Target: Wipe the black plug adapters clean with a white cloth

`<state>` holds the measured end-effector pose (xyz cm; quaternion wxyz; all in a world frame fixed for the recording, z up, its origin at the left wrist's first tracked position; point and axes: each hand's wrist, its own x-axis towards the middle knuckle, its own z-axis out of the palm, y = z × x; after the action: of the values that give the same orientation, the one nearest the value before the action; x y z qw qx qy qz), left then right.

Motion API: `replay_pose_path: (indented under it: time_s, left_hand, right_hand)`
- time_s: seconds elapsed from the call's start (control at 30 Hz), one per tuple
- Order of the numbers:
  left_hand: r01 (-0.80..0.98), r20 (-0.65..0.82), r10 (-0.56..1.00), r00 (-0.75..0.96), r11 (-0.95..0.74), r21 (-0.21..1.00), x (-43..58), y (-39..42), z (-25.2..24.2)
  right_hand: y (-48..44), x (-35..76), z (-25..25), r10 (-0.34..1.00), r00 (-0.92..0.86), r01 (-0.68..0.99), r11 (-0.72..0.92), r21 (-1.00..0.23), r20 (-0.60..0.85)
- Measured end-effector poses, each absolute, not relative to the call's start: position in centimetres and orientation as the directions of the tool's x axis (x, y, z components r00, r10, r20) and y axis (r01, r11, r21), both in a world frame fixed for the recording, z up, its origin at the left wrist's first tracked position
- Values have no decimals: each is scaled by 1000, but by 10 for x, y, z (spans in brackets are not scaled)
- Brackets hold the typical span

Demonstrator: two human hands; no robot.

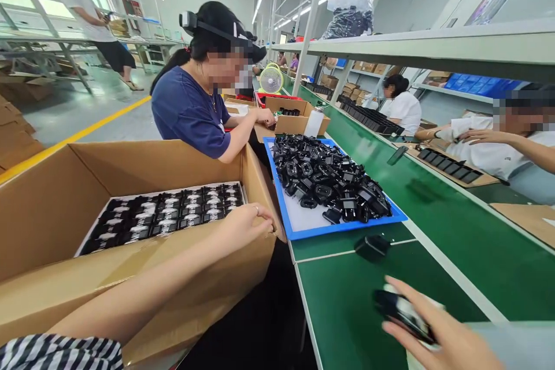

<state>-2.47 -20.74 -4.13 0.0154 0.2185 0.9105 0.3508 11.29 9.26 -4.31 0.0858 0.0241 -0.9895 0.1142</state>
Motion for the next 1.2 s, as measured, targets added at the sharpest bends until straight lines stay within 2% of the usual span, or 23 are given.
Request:
replay_pose_path:
  time_s: [0.13,0.23,0.33,0.4,0.5,0.57,0.7,0.8,0.93,1.0,1.07,1.2]
  left_hand:
    - [414,95,457,-885,675,610,-20,-214,-32]
    - [460,85,506,-858,686,564,-18,-215,-26]
    - [476,137,490,-861,680,558,-14,-206,-26]
    - [507,185,505,-843,634,584,-9,-196,-30]
    - [560,233,563,-793,521,644,5,-172,-43]
    - [564,234,601,-764,446,695,15,-152,-54]
    - [505,172,682,-710,323,801,27,-112,-70]
    - [475,126,734,-667,289,831,28,-91,-77]
    - [495,115,757,-643,296,817,25,-80,-80]
    - [519,133,768,-627,284,807,23,-79,-81]
    - [529,145,771,-620,274,803,22,-79,-82]
    - [530,154,756,-636,283,799,22,-79,-87]
  right_hand:
    - [60,94,-57,-71,-994,-36,931,-364,-85]
    - [56,91,-51,-33,-987,24,938,-347,-158]
    - [73,100,-32,126,-982,167,924,-344,-141]
    - [89,109,-23,258,-954,293,907,-302,-150]
    - [105,121,-25,370,-880,426,893,-148,-298]
    - [110,127,-33,378,-841,442,893,-89,-388]
    - [115,131,-41,331,-823,406,911,-72,-462]
    - [114,128,-35,275,-874,342,933,-107,-400]
    - [100,114,-28,326,-926,366,897,-249,-189]
    - [88,105,-29,316,-947,319,891,-322,-65]
    - [74,97,-34,249,-967,216,914,-343,54]
    - [53,91,-50,46,-977,-17,957,-290,207]
